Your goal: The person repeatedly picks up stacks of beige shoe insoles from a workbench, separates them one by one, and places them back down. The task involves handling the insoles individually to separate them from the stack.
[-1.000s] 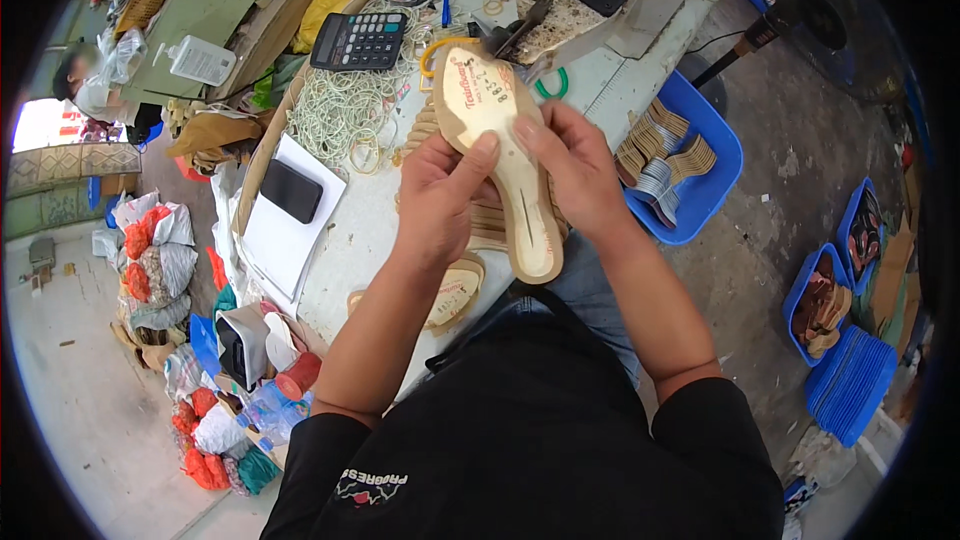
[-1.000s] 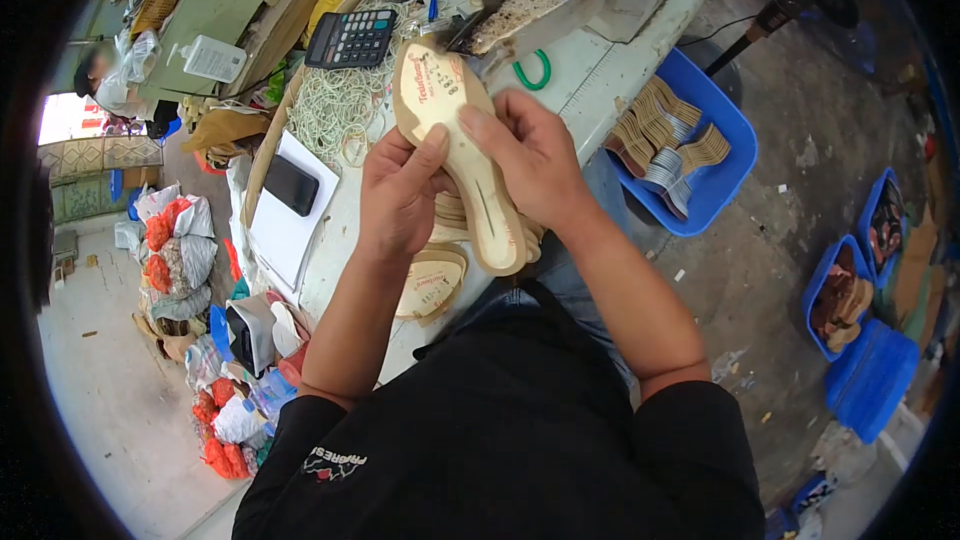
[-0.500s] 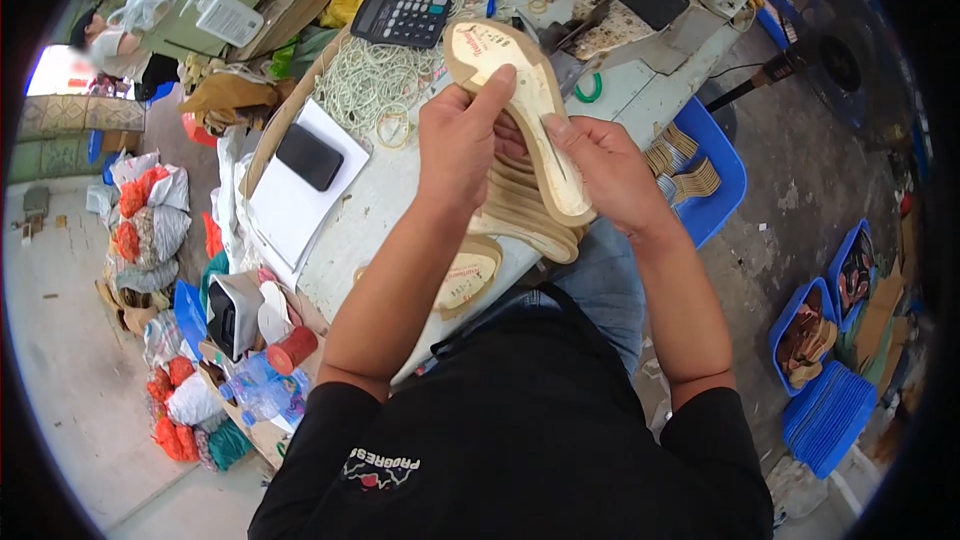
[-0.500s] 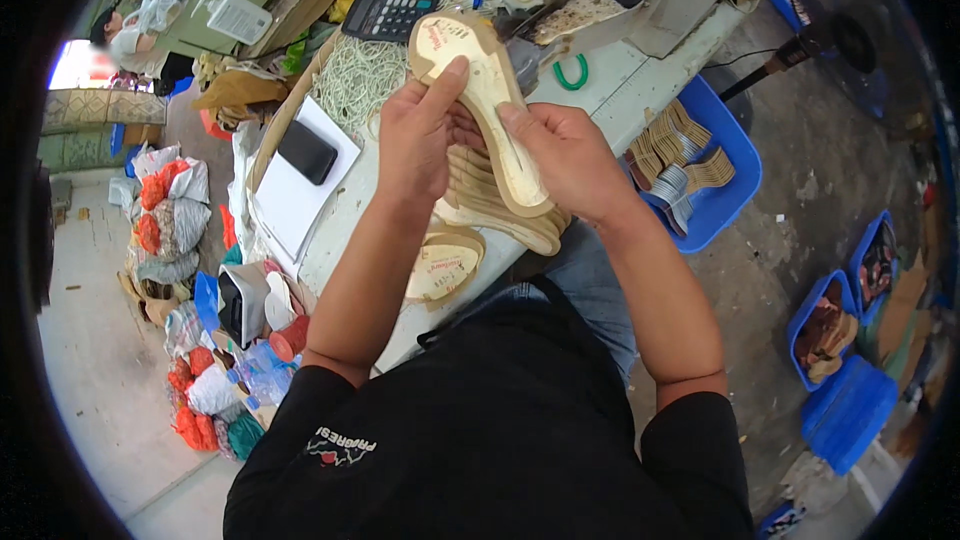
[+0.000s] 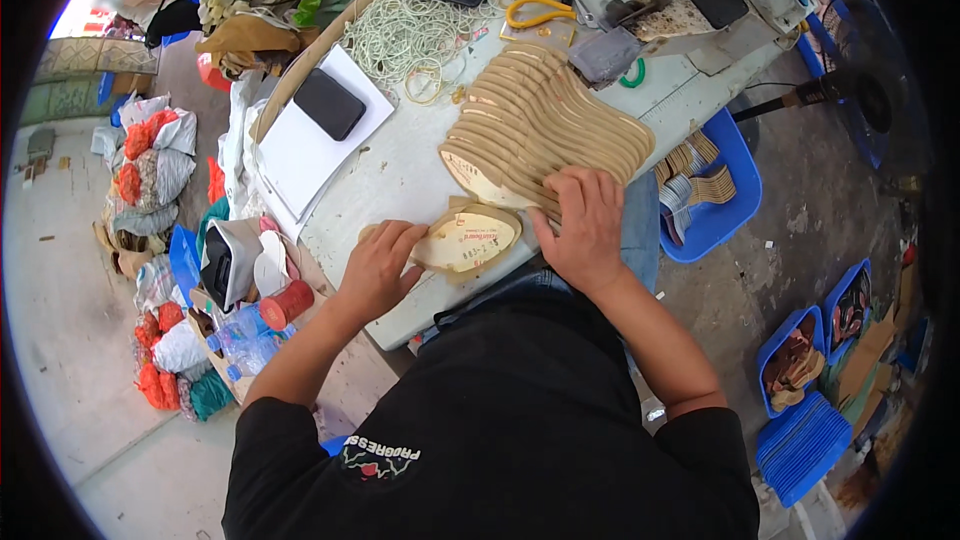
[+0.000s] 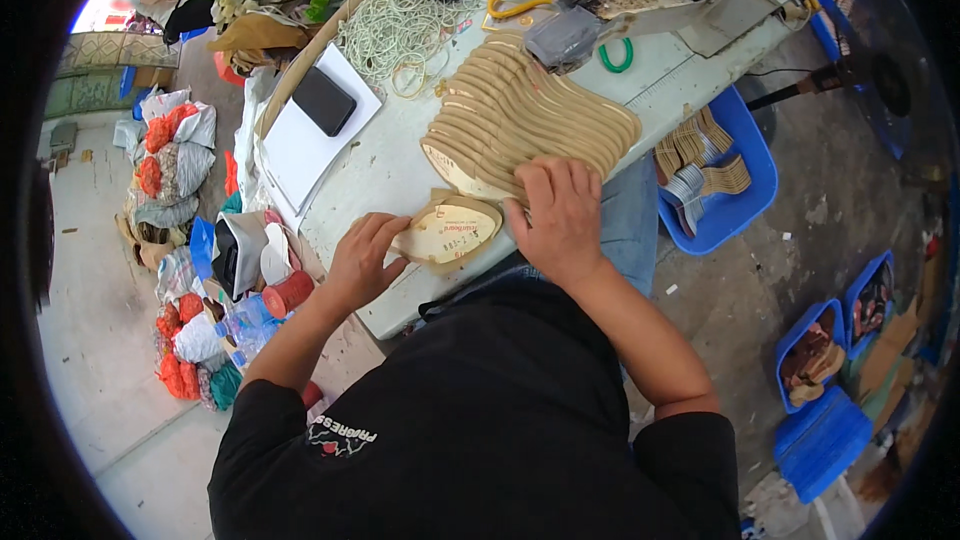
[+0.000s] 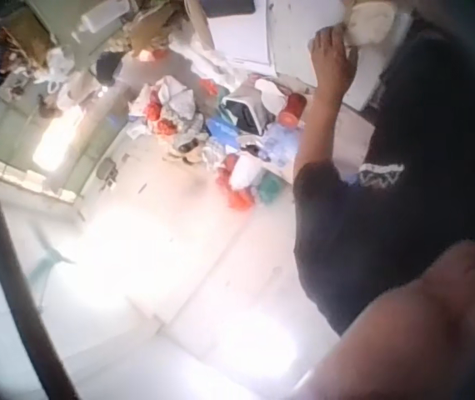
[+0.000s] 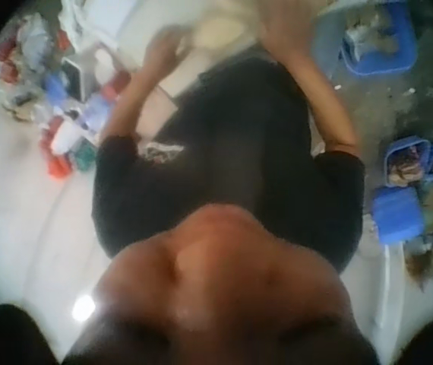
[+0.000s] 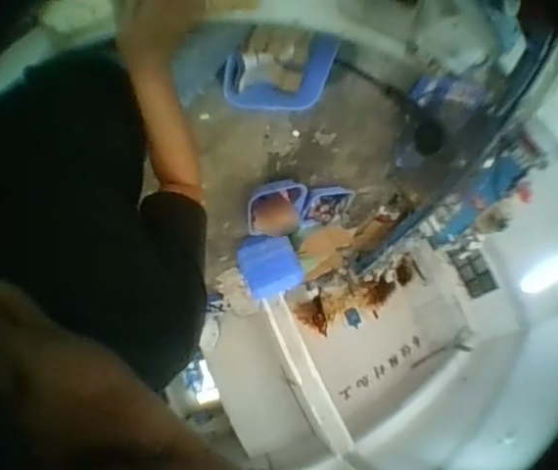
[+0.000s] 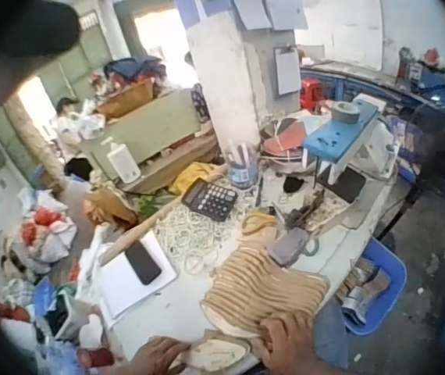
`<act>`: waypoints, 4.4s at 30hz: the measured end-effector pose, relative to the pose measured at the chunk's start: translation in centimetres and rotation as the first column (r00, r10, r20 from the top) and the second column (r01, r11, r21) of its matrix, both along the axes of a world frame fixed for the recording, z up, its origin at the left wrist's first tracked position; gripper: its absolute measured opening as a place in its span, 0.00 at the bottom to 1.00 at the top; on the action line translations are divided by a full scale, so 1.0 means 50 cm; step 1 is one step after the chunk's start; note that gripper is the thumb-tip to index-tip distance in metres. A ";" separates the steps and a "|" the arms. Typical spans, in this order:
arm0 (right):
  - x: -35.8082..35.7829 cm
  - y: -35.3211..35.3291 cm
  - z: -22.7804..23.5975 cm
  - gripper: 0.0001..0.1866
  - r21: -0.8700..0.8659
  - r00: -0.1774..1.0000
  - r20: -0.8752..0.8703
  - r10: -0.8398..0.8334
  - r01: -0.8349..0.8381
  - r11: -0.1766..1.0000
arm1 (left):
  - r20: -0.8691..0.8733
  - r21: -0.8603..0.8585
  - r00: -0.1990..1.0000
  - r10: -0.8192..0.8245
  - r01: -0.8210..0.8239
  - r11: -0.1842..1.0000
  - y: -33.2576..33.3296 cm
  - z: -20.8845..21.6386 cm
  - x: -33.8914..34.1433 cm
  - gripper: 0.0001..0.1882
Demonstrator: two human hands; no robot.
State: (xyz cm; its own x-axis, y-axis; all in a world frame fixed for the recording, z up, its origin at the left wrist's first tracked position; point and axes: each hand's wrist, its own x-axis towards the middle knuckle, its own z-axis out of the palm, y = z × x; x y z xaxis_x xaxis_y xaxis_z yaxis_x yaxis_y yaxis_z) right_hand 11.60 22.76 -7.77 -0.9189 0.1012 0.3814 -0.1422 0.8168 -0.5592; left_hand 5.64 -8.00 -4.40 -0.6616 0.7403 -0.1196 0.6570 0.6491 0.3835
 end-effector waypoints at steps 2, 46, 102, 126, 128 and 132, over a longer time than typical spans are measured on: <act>-0.004 -0.006 0.022 0.21 -0.022 1.000 0.000 0.022 -0.022 1.000 | 0.027 -0.014 0.999 -0.027 0.027 1.000 -0.001 0.009 -0.017 0.33; -0.003 0.018 0.172 0.07 -0.097 0.939 -0.218 0.267 -0.293 0.951 | -0.004 0.240 0.989 -0.151 0.147 0.959 0.189 0.188 -0.092 0.18; 1.098 0.363 -0.208 0.13 -0.304 0.071 0.766 -0.639 0.915 -0.264 | 0.917 0.397 0.266 -0.296 -0.557 0.730 0.387 0.145 0.009 0.16; -0.047 0.024 0.188 0.15 -0.908 0.826 0.061 0.560 -0.187 0.375 | 0.879 0.364 0.203 -0.431 -0.871 0.331 0.193 0.176 -0.020 0.18; -0.032 0.018 0.207 0.14 -0.934 0.831 0.118 0.543 -0.092 0.344 | 0.873 0.390 0.228 -0.431 -0.857 0.337 0.204 0.180 -0.023 0.18; -0.024 0.037 0.219 0.13 -0.892 0.843 0.084 0.532 -0.174 0.417 | 0.867 0.493 0.416 -0.275 -0.796 0.352 0.217 0.180 -0.017 0.15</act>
State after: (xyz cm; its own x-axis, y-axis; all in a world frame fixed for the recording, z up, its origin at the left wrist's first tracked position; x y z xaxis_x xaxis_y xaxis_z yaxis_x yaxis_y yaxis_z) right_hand 10.40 24.62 3.16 -0.9862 -0.1657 0.0020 0.0227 -0.1470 -0.9889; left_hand 4.77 2.87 4.59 -0.8112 0.5495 -0.2000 -0.4124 -0.2950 0.8619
